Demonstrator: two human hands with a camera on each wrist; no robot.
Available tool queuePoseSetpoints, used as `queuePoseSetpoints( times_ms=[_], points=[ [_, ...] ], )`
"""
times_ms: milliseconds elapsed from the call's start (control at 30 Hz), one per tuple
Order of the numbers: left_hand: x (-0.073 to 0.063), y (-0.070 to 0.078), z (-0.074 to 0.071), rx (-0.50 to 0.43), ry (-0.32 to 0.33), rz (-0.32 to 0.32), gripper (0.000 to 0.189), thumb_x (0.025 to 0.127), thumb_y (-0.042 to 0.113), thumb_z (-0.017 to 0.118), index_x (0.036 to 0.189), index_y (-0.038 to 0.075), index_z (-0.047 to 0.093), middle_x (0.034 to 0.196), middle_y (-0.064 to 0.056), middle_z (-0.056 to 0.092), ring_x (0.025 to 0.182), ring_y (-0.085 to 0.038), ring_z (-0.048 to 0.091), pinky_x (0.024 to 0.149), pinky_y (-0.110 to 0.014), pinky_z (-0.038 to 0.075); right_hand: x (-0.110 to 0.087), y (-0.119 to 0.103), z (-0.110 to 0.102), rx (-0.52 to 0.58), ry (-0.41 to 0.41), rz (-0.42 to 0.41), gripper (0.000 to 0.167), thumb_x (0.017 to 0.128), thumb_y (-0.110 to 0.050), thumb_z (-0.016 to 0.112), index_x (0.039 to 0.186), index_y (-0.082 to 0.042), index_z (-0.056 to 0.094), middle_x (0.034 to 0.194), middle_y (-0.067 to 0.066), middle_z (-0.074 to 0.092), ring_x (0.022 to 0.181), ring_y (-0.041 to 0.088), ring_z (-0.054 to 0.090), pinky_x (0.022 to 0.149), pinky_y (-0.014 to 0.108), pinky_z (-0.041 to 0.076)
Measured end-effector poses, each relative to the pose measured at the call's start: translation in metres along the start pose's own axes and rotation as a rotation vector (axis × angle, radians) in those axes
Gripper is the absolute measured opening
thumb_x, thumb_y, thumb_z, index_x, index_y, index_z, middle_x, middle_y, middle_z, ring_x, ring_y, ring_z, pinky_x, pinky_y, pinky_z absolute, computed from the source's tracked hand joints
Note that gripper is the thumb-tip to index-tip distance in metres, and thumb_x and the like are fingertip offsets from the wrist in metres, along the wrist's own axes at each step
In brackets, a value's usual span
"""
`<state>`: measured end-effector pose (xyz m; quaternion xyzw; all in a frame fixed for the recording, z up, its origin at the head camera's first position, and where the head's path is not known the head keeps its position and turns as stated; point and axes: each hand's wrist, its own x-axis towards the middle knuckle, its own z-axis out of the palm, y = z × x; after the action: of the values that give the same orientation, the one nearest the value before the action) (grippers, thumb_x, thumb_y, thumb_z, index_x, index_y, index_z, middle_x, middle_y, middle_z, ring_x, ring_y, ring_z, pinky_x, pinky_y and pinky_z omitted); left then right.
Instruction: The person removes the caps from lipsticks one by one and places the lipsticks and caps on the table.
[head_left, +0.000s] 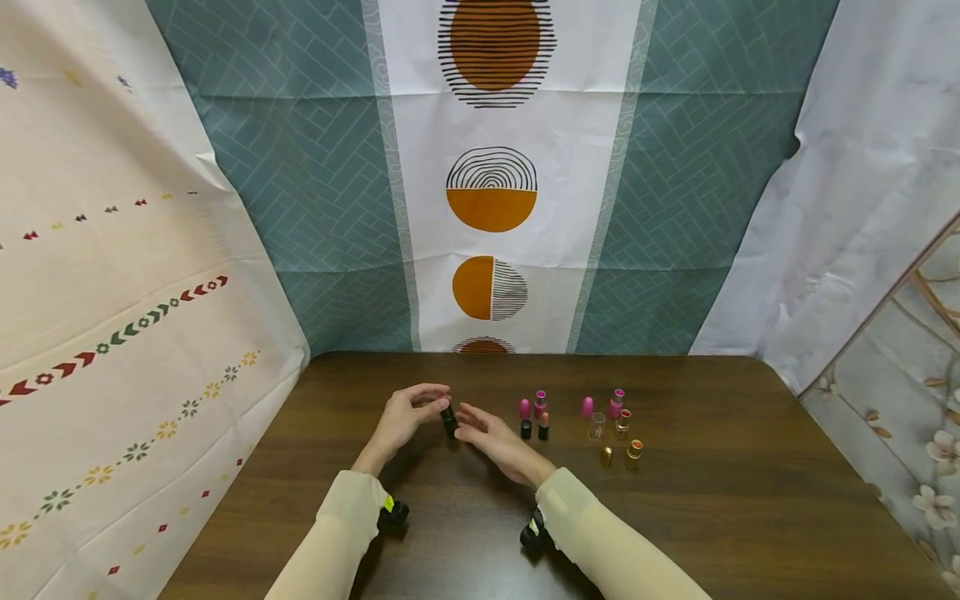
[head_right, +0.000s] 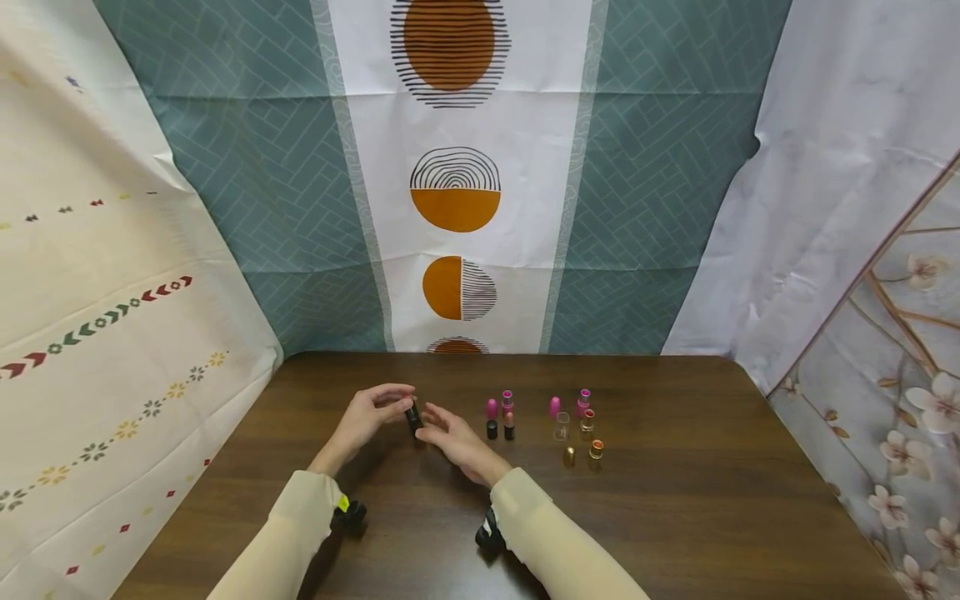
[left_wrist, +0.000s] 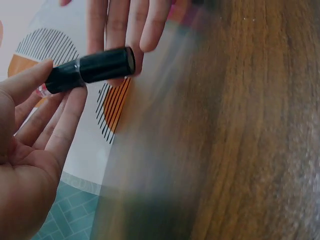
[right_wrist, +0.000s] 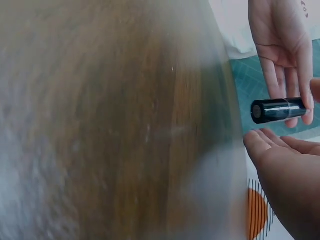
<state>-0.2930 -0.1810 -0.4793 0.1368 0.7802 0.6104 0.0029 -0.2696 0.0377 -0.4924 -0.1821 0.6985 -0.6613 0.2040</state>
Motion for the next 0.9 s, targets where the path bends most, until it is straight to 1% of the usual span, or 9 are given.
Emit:
queuePoseSetpoints(
  times_ms=[133, 200, 333, 400, 533, 667, 800, 900],
  points=[
    [0.0, 0.003, 0.003, -0.045, -0.007, -0.011, 0.037, 0.1, 0.015, 0.072, 0.132, -0.003, 0.067, 0.122, -0.025, 0.07, 0.109, -0.028, 0.072, 0.096, -0.052, 0.056, 0.001, 0.001, 0.003, 0.071, 0.001, -0.022, 0.06, 0.107, -0.012, 0.057, 0.159, 0.007, 0.032, 0.157, 0.029, 0.042, 0.143, 0.04, 0.045, 0.117, 0.049, 0.039],
    [0.0, 0.003, 0.004, -0.045, -0.004, -0.017, 0.039, 0.1, 0.015, 0.073, 0.132, -0.006, 0.066, 0.12, -0.025, 0.071, 0.107, -0.028, 0.072, 0.095, -0.051, 0.057, 0.002, 0.002, 0.004, 0.098, 0.008, -0.034, 0.055, 0.107, -0.007, 0.056, 0.156, 0.01, 0.036, 0.152, 0.03, 0.047, 0.138, 0.039, 0.052, 0.112, 0.043, 0.045],
    [0.0, 0.003, 0.006, -0.05, 0.0, -0.028, 0.041, 0.098, 0.015, 0.074, 0.131, -0.008, 0.066, 0.116, -0.022, 0.073, 0.102, -0.026, 0.074, 0.092, -0.048, 0.059, 0.004, 0.003, 0.006, 0.095, 0.045, -0.046, 0.049, 0.106, -0.004, 0.058, 0.149, 0.014, 0.044, 0.141, 0.031, 0.057, 0.126, 0.038, 0.062, 0.103, 0.04, 0.053],
    [0.0, 0.004, 0.007, -0.049, -0.002, -0.029, 0.039, 0.098, 0.016, 0.075, 0.129, -0.007, 0.067, 0.115, -0.02, 0.073, 0.101, -0.025, 0.074, 0.091, -0.048, 0.059, 0.005, 0.003, 0.007, 0.099, 0.062, -0.049, 0.047, 0.104, -0.002, 0.059, 0.146, 0.016, 0.047, 0.137, 0.033, 0.06, 0.121, 0.038, 0.066, 0.1, 0.041, 0.055],
    [0.0, 0.005, 0.008, -0.055, -0.013, -0.018, 0.037, 0.097, 0.016, 0.076, 0.128, -0.004, 0.07, 0.115, -0.019, 0.074, 0.1, -0.025, 0.074, 0.092, -0.051, 0.058, 0.005, 0.003, 0.007, 0.117, 0.086, -0.048, 0.039, 0.103, 0.001, 0.061, 0.137, 0.018, 0.055, 0.129, 0.035, 0.064, 0.112, 0.036, 0.07, 0.097, 0.042, 0.057],
    [0.001, 0.007, 0.009, -0.047, -0.012, -0.014, 0.037, 0.097, 0.018, 0.077, 0.127, -0.003, 0.07, 0.116, -0.018, 0.074, 0.101, -0.027, 0.074, 0.092, -0.056, 0.057, 0.005, 0.001, 0.007, 0.128, 0.103, -0.049, 0.033, 0.102, 0.002, 0.063, 0.13, 0.018, 0.061, 0.12, 0.032, 0.069, 0.104, 0.03, 0.073, 0.094, 0.041, 0.059],
    [0.002, 0.013, 0.008, -0.037, -0.007, -0.012, 0.037, 0.097, 0.02, 0.077, 0.127, -0.001, 0.071, 0.116, -0.016, 0.074, 0.102, -0.027, 0.074, 0.094, -0.057, 0.056, 0.005, -0.004, 0.006, 0.122, 0.108, -0.055, 0.032, 0.101, 0.0, 0.065, 0.128, 0.017, 0.063, 0.114, 0.028, 0.073, 0.099, 0.026, 0.075, 0.094, 0.041, 0.059],
    [0.002, 0.021, 0.007, -0.032, -0.003, -0.002, 0.034, 0.097, 0.02, 0.077, 0.125, 0.002, 0.073, 0.115, -0.015, 0.075, 0.101, -0.027, 0.074, 0.095, -0.055, 0.056, 0.004, -0.01, 0.005, 0.115, 0.107, -0.065, 0.032, 0.101, 0.0, 0.066, 0.128, 0.016, 0.064, 0.113, 0.027, 0.074, 0.099, 0.025, 0.075, 0.094, 0.041, 0.058]
  ],
)
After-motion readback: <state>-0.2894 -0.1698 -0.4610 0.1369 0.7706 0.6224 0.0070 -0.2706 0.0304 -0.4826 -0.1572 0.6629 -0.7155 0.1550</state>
